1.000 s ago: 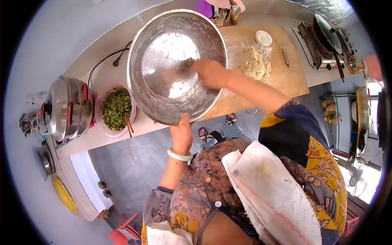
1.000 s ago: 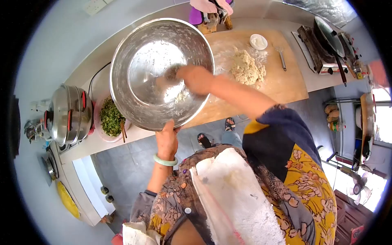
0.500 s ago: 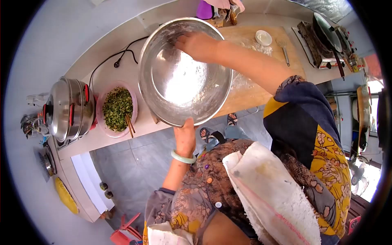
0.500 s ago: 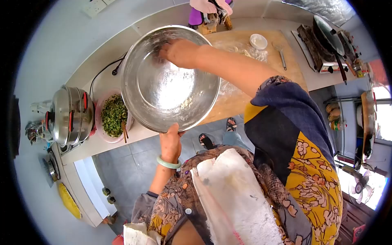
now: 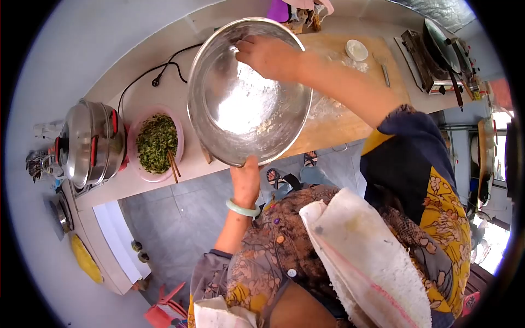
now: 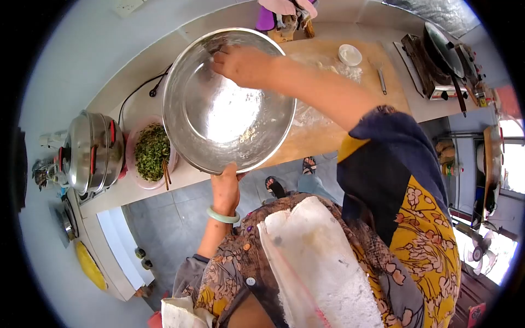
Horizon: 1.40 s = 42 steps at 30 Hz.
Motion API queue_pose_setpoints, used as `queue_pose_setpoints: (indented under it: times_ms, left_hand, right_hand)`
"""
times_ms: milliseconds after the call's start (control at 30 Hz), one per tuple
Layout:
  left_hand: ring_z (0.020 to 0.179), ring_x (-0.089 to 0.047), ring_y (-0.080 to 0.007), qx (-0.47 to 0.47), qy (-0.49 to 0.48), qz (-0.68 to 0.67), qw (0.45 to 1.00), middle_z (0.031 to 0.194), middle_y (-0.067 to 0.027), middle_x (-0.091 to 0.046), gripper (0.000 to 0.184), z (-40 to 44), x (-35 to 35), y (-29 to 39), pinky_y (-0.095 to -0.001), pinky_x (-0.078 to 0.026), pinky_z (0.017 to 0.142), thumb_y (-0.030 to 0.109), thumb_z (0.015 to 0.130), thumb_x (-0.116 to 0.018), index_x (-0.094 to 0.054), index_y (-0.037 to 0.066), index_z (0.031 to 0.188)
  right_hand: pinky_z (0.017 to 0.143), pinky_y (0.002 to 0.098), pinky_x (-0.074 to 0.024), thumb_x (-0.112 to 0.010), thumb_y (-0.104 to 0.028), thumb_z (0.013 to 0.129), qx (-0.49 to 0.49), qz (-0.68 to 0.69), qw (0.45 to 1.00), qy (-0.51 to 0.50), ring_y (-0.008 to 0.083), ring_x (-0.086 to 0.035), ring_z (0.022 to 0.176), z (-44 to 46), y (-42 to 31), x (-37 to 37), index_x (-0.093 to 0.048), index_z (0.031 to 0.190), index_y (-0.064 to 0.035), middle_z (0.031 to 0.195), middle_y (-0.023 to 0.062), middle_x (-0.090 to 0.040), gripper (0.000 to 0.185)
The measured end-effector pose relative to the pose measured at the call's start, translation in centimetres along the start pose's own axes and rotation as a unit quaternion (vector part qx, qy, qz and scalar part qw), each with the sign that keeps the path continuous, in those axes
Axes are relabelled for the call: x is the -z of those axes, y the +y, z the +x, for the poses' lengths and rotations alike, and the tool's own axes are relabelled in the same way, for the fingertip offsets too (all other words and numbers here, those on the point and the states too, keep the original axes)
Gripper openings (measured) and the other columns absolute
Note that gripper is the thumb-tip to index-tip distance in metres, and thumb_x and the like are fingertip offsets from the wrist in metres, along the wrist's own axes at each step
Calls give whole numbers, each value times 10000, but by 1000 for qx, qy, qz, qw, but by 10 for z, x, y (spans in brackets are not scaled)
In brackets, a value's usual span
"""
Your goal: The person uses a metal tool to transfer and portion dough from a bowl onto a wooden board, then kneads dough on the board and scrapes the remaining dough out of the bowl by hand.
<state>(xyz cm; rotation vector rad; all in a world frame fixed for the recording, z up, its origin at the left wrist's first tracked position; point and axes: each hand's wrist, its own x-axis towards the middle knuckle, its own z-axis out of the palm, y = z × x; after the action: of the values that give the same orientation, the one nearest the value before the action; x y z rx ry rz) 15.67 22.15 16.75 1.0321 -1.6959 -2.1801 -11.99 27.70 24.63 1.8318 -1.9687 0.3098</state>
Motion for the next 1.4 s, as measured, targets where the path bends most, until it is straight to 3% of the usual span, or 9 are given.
queue_pose_setpoints:
  times_ms: [400,533,800,833,967,1067,1200,1267,1400]
  left_hand:
    - [903,-635,-235,15,36,-55,998,1076,-133,-595,313,1,-5,-9,-357,-571,734,23,869,-471,-505,-40,1173]
    - [923,-637,-239,9,-1,-30,999,1098,-144,-596,330,5,0,-9,-356,-575,736,27,877,-473,-488,-40,1200]
    - [923,-635,-246,-10,28,-46,999,1109,-147,-590,355,2,-3,-12,-363,-576,746,25,873,-471,-472,-40,1222]
    - [925,-635,-247,-11,13,-33,999,1113,-148,-588,357,5,1,-14,-363,-577,749,25,872,-469,-473,-41,1222]
    - [937,-633,-249,2,5,-33,999,1125,-149,-582,358,6,2,-7,-365,-580,764,26,866,-467,-479,-45,1217]
    - [952,-628,-250,12,7,-51,999,1125,-148,-582,359,4,-1,-8,-367,-583,765,25,860,-469,-481,-46,1212]
    - [956,-627,-261,-35,-17,25,999,1123,-148,-582,366,8,0,-24,-378,-587,754,22,857,-477,-476,-45,1216]
    - [950,-631,-269,-31,-28,24,999,1127,-153,-581,367,11,4,-29,-383,-590,748,19,859,-477,-471,-45,1221]
    - [947,-636,-282,26,22,-93,995,1138,-161,-579,367,1,-9,-5,-390,-592,747,17,864,-474,-466,-45,1225]
  right_hand:
    - [775,440,-532,-544,-42,756,-41,99,972,-209,320,-607,956,-55,-7,-36,-638,979,-22,1026,128,-620,242]
    - [800,429,-509,-568,-48,714,10,2,999,33,324,-587,870,-22,3,-22,-614,939,1,934,157,-605,234]
    - [779,484,-509,-512,-42,765,-153,181,921,-308,378,-626,939,-51,-14,-28,-641,920,-7,968,200,-641,205]
    - [818,451,-498,-518,-76,820,-156,194,912,-327,366,-628,917,-46,-17,-24,-633,1057,-26,1015,188,-641,269]
    - [813,420,-500,-519,-110,853,-217,201,955,-8,358,-630,912,-21,-3,-17,-625,1089,-24,1051,183,-644,273]
    - [814,396,-503,-518,-113,865,-349,256,896,101,344,-636,898,-10,-4,-20,-618,1105,-22,1040,185,-644,275]
    - [826,386,-498,-512,-120,867,-388,341,821,243,338,-632,890,19,-40,-52,-616,1072,-22,1003,183,-647,250]
    - [834,394,-496,-533,-121,854,-349,376,833,208,334,-620,935,32,-73,-42,-613,1029,-37,1008,170,-641,210]
    - [833,417,-497,-530,-97,822,-42,395,915,61,350,-594,974,9,-110,-53,-598,1029,-40,1042,163,-620,225]
